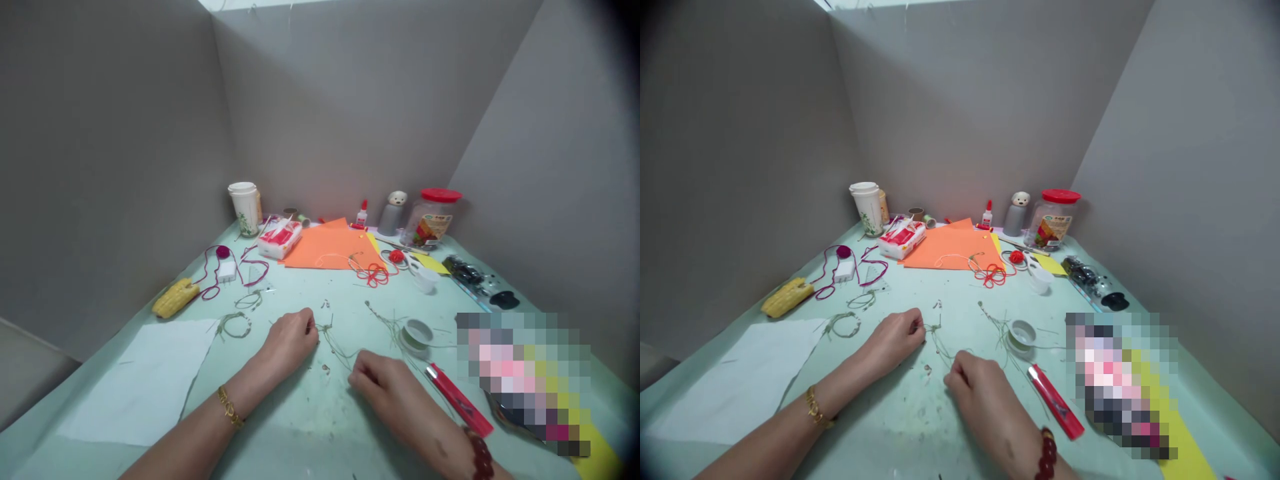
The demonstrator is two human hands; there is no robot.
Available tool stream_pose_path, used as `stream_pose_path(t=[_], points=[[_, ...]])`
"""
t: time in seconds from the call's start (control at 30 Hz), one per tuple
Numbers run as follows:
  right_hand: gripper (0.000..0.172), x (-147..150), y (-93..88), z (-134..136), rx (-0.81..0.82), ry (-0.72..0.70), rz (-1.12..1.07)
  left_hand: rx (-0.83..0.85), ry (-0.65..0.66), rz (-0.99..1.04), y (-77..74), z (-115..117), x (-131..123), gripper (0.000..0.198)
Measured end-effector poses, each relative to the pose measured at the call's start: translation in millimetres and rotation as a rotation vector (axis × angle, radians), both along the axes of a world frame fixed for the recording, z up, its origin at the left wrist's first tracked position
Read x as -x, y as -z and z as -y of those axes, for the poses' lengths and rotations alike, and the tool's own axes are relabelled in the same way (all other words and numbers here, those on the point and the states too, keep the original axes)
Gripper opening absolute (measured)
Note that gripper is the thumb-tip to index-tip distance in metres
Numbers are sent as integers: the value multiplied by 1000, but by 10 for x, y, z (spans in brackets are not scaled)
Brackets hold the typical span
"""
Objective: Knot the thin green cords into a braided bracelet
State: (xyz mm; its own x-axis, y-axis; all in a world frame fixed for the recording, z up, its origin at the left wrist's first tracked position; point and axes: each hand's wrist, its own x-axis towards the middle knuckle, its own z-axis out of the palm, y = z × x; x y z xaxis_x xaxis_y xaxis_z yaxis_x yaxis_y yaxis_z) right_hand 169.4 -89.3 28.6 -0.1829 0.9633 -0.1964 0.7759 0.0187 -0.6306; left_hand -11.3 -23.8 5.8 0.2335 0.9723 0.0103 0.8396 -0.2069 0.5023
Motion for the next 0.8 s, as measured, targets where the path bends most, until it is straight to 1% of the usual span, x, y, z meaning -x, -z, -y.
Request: stream_pose_path(t=[0.07, 0.13, 0.2, 0.27, 0.3, 0.37, 0.47, 0.53, 0.63, 0.73, 0.8], points=[[21, 30, 2, 57, -29, -49, 16, 4, 8, -4, 1, 0, 0, 12], [20, 81, 5, 43, -107, -70, 54, 12, 19, -2, -9, 1, 2, 13], [18, 155, 15, -40, -213, -64, 86, 20, 27, 3, -26, 5, 4, 13], [14, 236, 35, -158, -287, -33, 142, 29, 29, 6, -45, 11, 8, 13], [12, 271, 47, -215, -286, -20, 184, 34, 30, 7, -53, 14, 12, 13], [9, 316, 70, -297, -234, -8, 267, 46, 31, 6, -64, 16, 22, 13], [13, 323, 89, -309, -156, -25, 308, 50, 40, 9, -72, 13, 36, 13], [14, 310, 93, -263, -156, -26, 296, 51, 51, 23, -85, 15, 38, 13], [14, 286, 100, -182, -166, 20, 266, 54, 64, 43, -140, 38, 38, 15], [15, 250, 109, -120, -102, 70, 172, 45, 85, 56, -230, 78, 48, 14], [21, 223, 112, -85, -62, 95, 95, 54, 111, 70, -278, 99, 60, 18]])
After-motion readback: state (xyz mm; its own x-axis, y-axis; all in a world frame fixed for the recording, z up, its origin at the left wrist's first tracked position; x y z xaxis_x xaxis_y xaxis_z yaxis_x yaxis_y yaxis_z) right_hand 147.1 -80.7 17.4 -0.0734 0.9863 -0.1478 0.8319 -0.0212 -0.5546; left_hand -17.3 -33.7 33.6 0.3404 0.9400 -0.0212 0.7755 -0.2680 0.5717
